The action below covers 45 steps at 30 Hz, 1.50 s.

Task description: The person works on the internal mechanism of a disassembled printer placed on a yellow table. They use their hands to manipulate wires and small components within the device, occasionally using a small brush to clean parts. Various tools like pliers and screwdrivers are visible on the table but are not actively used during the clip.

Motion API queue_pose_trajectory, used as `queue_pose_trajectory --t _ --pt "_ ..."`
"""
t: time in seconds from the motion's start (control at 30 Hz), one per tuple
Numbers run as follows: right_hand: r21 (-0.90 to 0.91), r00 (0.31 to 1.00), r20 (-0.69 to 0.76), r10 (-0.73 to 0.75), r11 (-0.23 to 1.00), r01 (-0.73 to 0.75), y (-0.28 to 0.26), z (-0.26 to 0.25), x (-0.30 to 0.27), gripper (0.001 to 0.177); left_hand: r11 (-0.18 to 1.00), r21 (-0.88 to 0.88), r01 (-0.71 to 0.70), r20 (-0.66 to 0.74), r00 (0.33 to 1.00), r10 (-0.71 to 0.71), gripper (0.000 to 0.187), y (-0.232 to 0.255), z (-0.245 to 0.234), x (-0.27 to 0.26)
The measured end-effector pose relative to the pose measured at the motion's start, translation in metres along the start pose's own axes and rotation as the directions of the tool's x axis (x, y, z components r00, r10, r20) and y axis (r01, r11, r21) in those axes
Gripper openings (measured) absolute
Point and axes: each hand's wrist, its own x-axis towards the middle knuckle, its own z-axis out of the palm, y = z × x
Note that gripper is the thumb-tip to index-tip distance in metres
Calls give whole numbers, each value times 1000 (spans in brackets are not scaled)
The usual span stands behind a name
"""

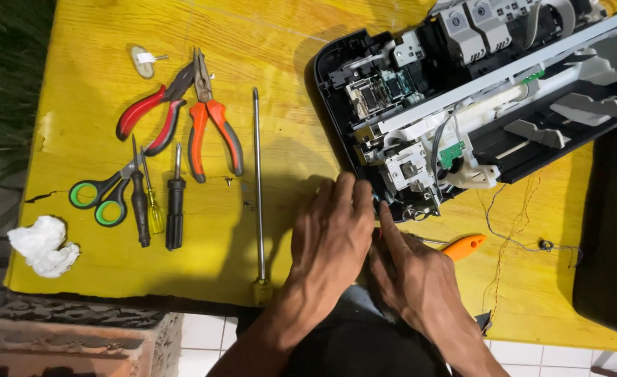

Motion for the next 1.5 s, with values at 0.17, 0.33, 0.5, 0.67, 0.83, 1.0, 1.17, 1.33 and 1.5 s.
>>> queue_pose_trajectory --t 0.17,0.33,0.5,0.67,0.83,1.0,1.17,1.33,1.5 --pt "-13 997 48 56 998 -56 1 3 9 69 1000 7 -21 -36 999 21 11 -7 25 18" --pt "5 991 89 101 995 -102 4 2 15 70 999 14 43 -112 993 -42 20 -11 32 24" --pt "-74 989 92 114 991 -108 3 4 17 67 983 3 183 -177 968 -180 43 -13 42 22" --pt "-64 982 78 173 984 -168 -8 -4 21 64 798 -538 272 18 950 -312 31 -21 9 23" --pt "-100 951 108 289 955 -279 -25 -9 29 64 507 -787 352 183 917 -354 24 -32 -10 13" --pt "-163 930 117 347 931 -327 -40 -13 34 63 233 -936 265 138 883 -449 20 -30 40 0" --pt "-239 939 114 325 926 -292 -34 -5 37 67 200 -959 200 70 854 -516 21 -28 50 -2" --pt "-283 935 106 338 912 -297 -36 -3 36 65 142 -985 96 -3 818 -576 26 -23 43 1" --pt "-291 947 57 316 913 -287 -35 -1 35 64 -176 -984 26 123 815 -566 26 -11 47 0"
